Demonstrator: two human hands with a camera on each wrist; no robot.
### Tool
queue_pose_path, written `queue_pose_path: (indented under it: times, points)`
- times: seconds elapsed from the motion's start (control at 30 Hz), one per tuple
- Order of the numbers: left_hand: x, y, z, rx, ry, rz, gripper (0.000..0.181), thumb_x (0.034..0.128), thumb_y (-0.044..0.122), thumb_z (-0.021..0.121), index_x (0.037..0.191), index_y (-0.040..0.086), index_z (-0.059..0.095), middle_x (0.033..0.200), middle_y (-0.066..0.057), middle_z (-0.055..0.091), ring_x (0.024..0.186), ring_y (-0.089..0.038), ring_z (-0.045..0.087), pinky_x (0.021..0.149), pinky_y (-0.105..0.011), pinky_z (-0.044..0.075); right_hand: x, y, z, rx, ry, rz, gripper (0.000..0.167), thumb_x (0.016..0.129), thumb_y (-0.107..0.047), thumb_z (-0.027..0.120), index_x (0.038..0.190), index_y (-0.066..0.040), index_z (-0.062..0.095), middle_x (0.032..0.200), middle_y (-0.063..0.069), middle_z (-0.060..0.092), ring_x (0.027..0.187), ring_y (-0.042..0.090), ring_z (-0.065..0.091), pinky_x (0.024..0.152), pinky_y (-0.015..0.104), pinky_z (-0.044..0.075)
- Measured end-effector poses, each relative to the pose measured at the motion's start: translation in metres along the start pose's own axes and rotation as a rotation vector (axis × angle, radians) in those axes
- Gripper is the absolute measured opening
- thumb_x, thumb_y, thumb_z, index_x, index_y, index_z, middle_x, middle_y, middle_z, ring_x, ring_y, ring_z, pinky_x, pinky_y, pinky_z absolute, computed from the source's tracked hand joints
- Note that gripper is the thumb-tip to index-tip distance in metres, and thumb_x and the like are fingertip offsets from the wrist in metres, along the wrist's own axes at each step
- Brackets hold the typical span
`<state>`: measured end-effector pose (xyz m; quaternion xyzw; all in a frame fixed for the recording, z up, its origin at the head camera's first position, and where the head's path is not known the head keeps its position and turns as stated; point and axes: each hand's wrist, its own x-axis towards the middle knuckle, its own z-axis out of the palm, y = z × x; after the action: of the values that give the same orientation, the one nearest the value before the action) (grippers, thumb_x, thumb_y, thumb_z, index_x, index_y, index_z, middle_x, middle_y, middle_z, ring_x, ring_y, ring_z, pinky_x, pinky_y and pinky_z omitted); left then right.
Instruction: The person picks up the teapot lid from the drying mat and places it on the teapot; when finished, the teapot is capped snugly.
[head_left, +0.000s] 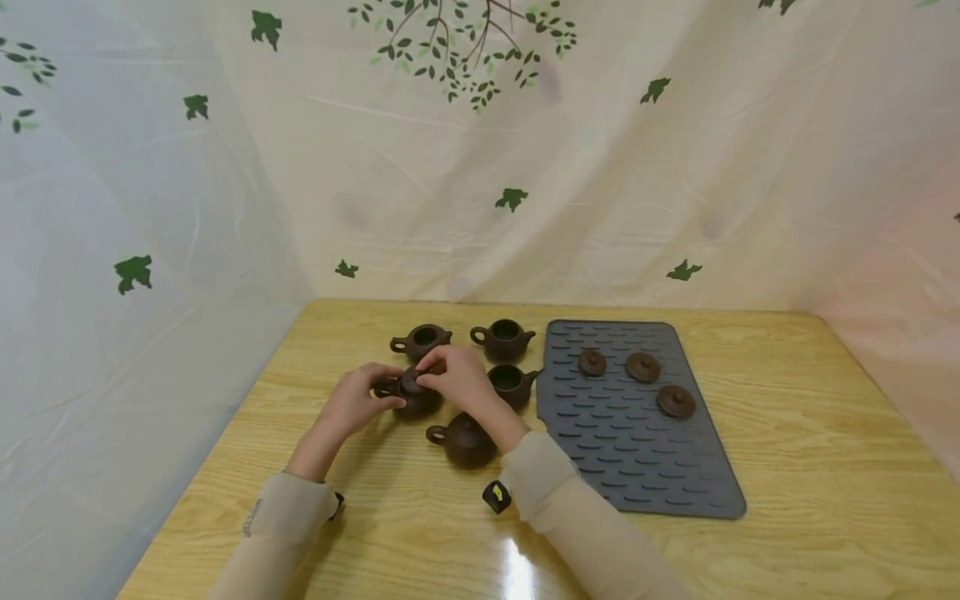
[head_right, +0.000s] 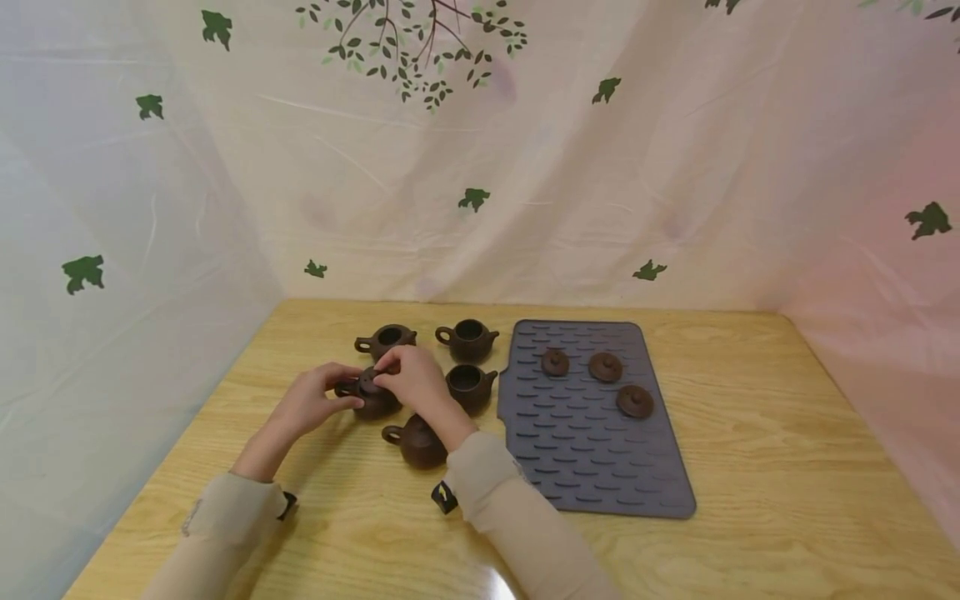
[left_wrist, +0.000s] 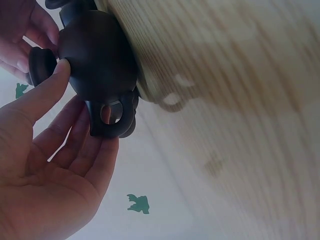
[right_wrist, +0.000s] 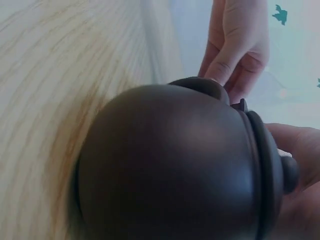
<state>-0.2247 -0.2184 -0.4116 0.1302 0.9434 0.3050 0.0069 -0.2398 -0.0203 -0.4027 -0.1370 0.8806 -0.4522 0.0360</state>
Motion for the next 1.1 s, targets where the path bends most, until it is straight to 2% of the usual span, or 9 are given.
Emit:
queue_pose_path:
  times: [0.13,0.47,0.9,1.1]
  points:
    - [0.0,0.0,-0.001,-0.001,-0.001,-0.001,0.04,0.0861,0.014,0.078,0.124,0.004,0.068,0.124,-0.018,0.068,0.112,-0.035,0.065,0.098,-0.053,0.051,0.0,-0.002,0.004,0.005,-0.009,0.025,0.008,0.09,-0.022,0.075,0.097,-0.018,0.074,0.101,0.001,0.072,0.088,0.015,0.066,0.073,0.027,0.055]
    - [-0.001,-0.002,0.003,-0.001,0.004,0.009,0.04,0.0868,0.014,0.078,0.125,0.005,0.068,0.126,-0.018,0.066,0.113,-0.036,0.064,0.098,-0.053,0.051,0.002,0.0,0.014,-0.034,0.002,0.043,0.007,0.09,-0.023,0.076,0.095,-0.019,0.074,0.108,0.001,0.072,0.102,0.02,0.066,0.086,0.036,0.056]
    - [-0.005,-0.003,0.011,0.009,0.03,0.007,0.039,0.0872,0.016,0.078,0.124,0.006,0.069,0.125,-0.017,0.067,0.113,-0.036,0.064,0.097,-0.053,0.052,-0.002,0.002,0.018,-0.118,0.014,0.008,0.007,0.09,-0.023,0.075,0.095,-0.018,0.076,0.115,0.003,0.071,0.111,0.024,0.065,0.095,0.041,0.054]
    - [-0.006,-0.004,0.015,0.006,0.04,0.007,0.039,0.0874,0.016,0.077,0.125,0.007,0.068,0.125,-0.017,0.067,0.113,-0.035,0.064,0.097,-0.053,0.052,-0.001,0.005,0.02,-0.164,0.014,0.008,0.008,0.09,-0.024,0.075,0.096,-0.018,0.076,0.115,0.001,0.07,0.111,0.023,0.065,0.094,0.04,0.054]
